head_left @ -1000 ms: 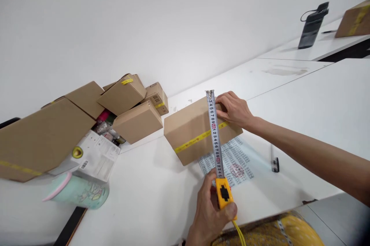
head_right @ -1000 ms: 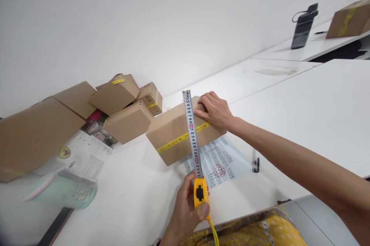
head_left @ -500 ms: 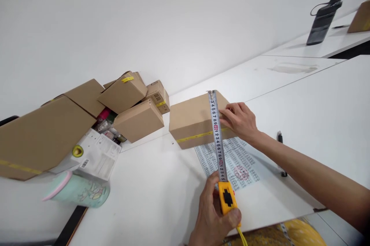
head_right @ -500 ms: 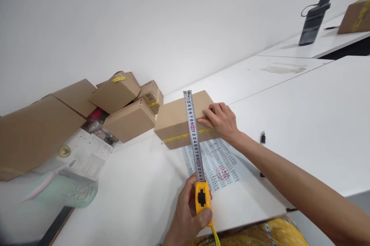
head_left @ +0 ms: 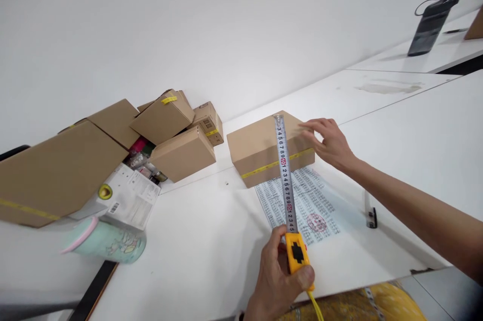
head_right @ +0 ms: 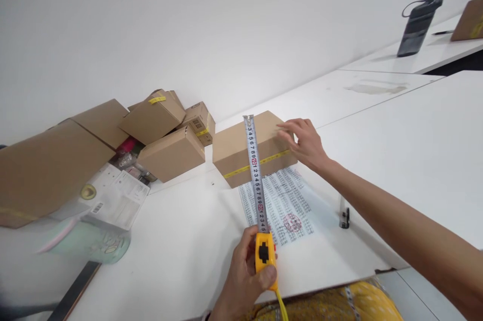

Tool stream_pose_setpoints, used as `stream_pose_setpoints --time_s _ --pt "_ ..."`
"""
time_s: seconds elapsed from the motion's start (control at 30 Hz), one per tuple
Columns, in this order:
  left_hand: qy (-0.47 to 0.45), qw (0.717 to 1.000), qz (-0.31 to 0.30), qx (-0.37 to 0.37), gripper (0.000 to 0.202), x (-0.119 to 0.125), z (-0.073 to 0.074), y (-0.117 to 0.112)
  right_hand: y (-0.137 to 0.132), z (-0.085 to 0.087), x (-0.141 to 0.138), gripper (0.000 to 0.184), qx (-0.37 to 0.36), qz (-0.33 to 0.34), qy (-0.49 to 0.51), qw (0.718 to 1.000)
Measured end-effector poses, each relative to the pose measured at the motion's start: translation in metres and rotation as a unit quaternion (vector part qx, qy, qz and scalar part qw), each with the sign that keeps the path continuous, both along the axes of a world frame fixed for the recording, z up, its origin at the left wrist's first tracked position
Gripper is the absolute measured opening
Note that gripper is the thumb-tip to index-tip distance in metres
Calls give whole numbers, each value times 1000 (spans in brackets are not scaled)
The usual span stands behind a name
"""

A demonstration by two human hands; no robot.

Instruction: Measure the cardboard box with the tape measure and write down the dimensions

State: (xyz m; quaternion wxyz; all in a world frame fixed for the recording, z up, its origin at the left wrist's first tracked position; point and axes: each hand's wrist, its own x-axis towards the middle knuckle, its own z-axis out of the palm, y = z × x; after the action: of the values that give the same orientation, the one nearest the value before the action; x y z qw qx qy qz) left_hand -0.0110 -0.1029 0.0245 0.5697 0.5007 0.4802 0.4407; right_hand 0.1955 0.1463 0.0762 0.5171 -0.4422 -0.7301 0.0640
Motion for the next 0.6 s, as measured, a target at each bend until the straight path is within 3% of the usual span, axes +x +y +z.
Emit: stream_pose_setpoints --time_s 0.07,0.13,0.2,0.27,0.4,0.53,0.57,0.6 --pt "29 1000 -3 -1 65 2 9 -5 -24 23 2 54 -116 51 157 979" --pt "82 997 -7 -3 62 4 15 -11 -48 48 8 56 -191 157 278 928" --pt "125 992 -11 -8 61 6 18 -16 -69 67 18 42 -212 206 313 903" --pt "152 988 -11 -13 61 8 19 -20 -87 76 30 33 -213 228 331 891" --pt "223 975 4 -18 67 11 20 -23 -115 69 52 35 -211 232 381 870" --pt "282 959 -30 4 69 15 24 -28 -138 54 71 32 -273 183 441 835" --pt "293 955 -41 4 70 16 25 -29 -143 49 77 32 -285 153 421 847" --pt "302 952 -50 1 71 17 27 -31 -146 42 83 34 -287 104 365 880"
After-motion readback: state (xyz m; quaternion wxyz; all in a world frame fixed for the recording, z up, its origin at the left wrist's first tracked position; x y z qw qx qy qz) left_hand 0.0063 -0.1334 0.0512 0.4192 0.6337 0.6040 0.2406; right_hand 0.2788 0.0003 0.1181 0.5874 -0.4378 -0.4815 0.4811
